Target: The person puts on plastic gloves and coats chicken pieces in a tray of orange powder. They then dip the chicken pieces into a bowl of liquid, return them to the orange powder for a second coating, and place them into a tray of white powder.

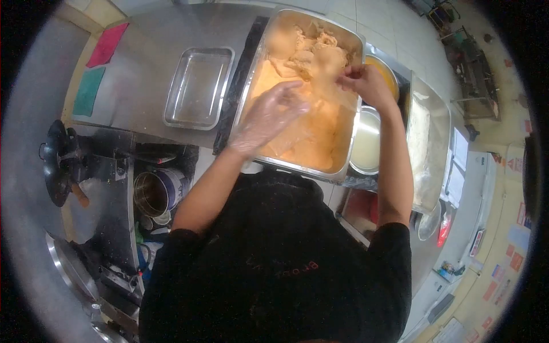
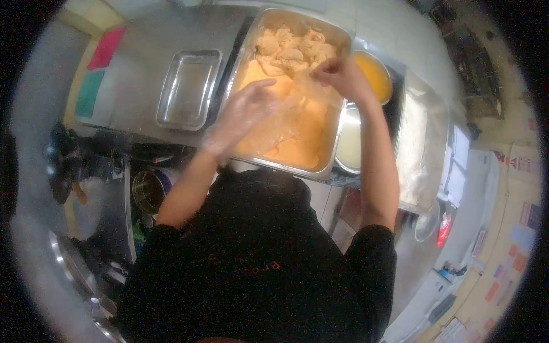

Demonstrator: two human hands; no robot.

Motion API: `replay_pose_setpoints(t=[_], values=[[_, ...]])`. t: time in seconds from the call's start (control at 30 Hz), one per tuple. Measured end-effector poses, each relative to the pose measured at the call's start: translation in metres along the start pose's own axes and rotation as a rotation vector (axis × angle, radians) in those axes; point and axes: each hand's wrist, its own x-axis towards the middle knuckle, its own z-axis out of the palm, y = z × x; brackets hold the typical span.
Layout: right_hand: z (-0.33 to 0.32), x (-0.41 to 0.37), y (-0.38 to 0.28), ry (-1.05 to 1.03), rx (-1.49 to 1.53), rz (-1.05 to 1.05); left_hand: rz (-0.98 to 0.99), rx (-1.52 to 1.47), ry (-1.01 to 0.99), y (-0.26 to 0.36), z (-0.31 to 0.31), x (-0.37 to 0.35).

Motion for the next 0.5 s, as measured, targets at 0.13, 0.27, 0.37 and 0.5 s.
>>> replay_pose_setpoints(t=[0.13, 0.27, 0.37, 0.5], values=[[0.018, 0.002, -0.021, 0.127, 0.126, -0.035, 0.114, 0.006, 0.175, 0.014, 0.036, 0.032], [0.029, 0.002, -0.037, 0.160, 0.331, -0.103, 0.184, -0.022, 0.270, 0.013, 0.040, 0.055], [0.034, -0.001, -0.041, 0.197, 0.398, -0.094, 0.212, -0.121, 0.313, 0.016, 0.033, 0.061], [0.051, -0.020, -0.046, 0.234, 0.376, -0.123, 0.200, -0.215, 0.358, 0.002, 0.012, 0.061]])
